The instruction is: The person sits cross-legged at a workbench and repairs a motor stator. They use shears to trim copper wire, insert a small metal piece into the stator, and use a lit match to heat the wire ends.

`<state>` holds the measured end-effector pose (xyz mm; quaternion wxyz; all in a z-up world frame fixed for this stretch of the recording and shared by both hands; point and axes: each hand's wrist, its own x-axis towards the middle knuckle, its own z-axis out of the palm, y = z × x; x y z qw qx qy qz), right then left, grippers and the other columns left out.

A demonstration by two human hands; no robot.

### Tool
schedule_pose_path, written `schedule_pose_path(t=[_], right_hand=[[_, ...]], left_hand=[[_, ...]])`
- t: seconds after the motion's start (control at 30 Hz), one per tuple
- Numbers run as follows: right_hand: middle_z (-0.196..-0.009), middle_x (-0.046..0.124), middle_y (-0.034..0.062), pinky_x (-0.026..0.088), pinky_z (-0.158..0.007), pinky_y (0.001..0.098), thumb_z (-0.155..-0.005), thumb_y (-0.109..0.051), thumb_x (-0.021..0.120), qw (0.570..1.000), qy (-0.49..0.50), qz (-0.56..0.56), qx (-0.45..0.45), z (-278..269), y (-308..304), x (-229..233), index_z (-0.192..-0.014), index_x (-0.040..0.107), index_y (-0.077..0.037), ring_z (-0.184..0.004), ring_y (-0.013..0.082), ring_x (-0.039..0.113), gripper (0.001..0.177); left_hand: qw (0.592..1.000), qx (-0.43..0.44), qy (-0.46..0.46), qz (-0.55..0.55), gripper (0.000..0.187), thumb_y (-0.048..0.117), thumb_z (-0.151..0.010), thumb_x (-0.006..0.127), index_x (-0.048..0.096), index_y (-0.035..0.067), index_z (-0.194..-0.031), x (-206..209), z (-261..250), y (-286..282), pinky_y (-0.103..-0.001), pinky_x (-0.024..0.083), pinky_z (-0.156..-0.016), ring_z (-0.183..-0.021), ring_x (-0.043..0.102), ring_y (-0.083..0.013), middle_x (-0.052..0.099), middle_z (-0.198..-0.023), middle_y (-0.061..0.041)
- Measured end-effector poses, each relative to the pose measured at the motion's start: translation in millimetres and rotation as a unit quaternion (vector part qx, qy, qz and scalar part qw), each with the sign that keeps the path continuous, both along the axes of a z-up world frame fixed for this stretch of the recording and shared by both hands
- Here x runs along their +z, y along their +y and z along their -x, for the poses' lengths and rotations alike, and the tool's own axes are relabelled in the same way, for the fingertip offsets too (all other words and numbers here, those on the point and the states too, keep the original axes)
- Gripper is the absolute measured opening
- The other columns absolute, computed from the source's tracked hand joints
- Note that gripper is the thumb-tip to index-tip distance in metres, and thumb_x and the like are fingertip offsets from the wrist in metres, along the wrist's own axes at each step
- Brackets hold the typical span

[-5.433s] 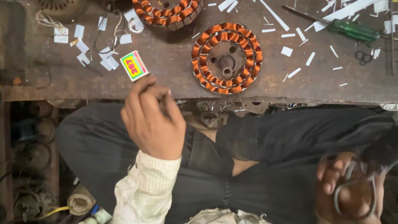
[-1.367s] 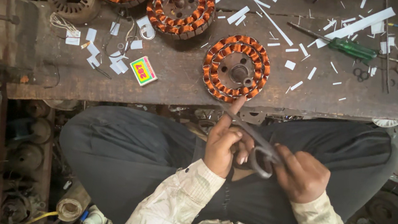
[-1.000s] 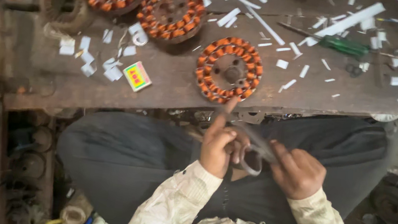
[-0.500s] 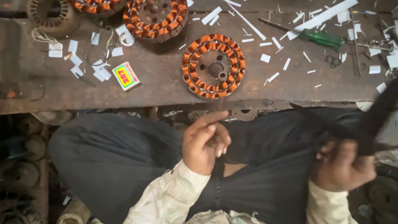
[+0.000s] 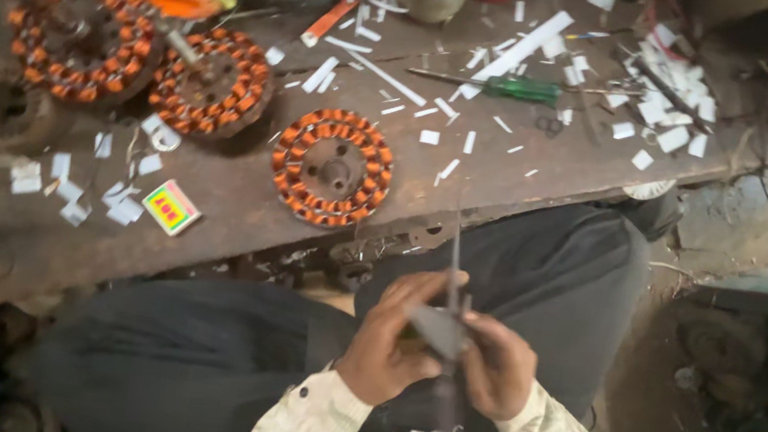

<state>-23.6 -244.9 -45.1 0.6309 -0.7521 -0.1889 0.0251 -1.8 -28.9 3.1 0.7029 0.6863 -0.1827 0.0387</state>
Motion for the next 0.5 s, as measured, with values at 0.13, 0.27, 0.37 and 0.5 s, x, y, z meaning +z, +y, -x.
schedule_pose_path(t=[0.13,0.27,0.37,0.5], right_hand=[[-0.131,0.069,0.0191,0.055,-0.098,0.0393,-0.093,0.0,0.065,0.994,0.055,0.03,0.092,-8.6,-8.5,15.7,-0.152,0.038,0.0,-0.113,0.0293,0.07,0.065],[-0.148,0.046,0.0155,0.051,-0.104,0.0384,-0.093,0.0,0.074,0.961,0.139,-0.201,0.132,-6.0,3.9,33.2,-0.161,0.018,-0.004,-0.116,0.0251,0.061,0.088],[-0.129,0.063,0.0197,0.053,-0.082,0.0318,-0.082,0.0,0.08,0.947,0.194,-0.256,-0.015,-4.1,-8.0,42.9,-0.157,0.021,-0.002,-0.096,0.0198,0.06,0.095],[-0.112,0.064,0.0173,0.05,-0.063,0.0256,-0.087,-0.007,0.075,0.96,0.058,-0.185,-0.202,-11.0,-49.9,44.1,-0.156,0.031,0.002,-0.074,0.0145,0.059,0.083]], left_hand=[[0.975,-0.026,0.157,0.158,0.099,0.06,-0.091,0.074,0.033,-0.005,-0.154,2.9,-0.2,-5.0,-0.043,0.044,-0.115,-0.136,0.055,-0.028,0.054,-0.147,-0.02],[0.978,-0.017,0.114,0.175,0.095,0.057,-0.098,0.068,0.029,-0.004,-0.16,10.6,-13.6,-17.8,-0.039,0.044,-0.121,-0.141,0.055,-0.0255,0.054,-0.154,-0.018],[0.99,-0.051,0.077,0.104,0.079,0.045,-0.105,0.065,0.032,-0.001,-0.16,20.2,-32.0,-20.8,-0.035,0.04,-0.123,-0.145,0.055,-0.024,0.055,-0.156,-0.016],[0.995,0.045,0.04,-0.08,0.049,0.025,-0.099,0.068,0.056,0.003,-0.141,29.8,-67.7,-44.7,-0.037,0.048,-0.111,-0.127,0.066,-0.0272,0.07,-0.133,-0.013]])
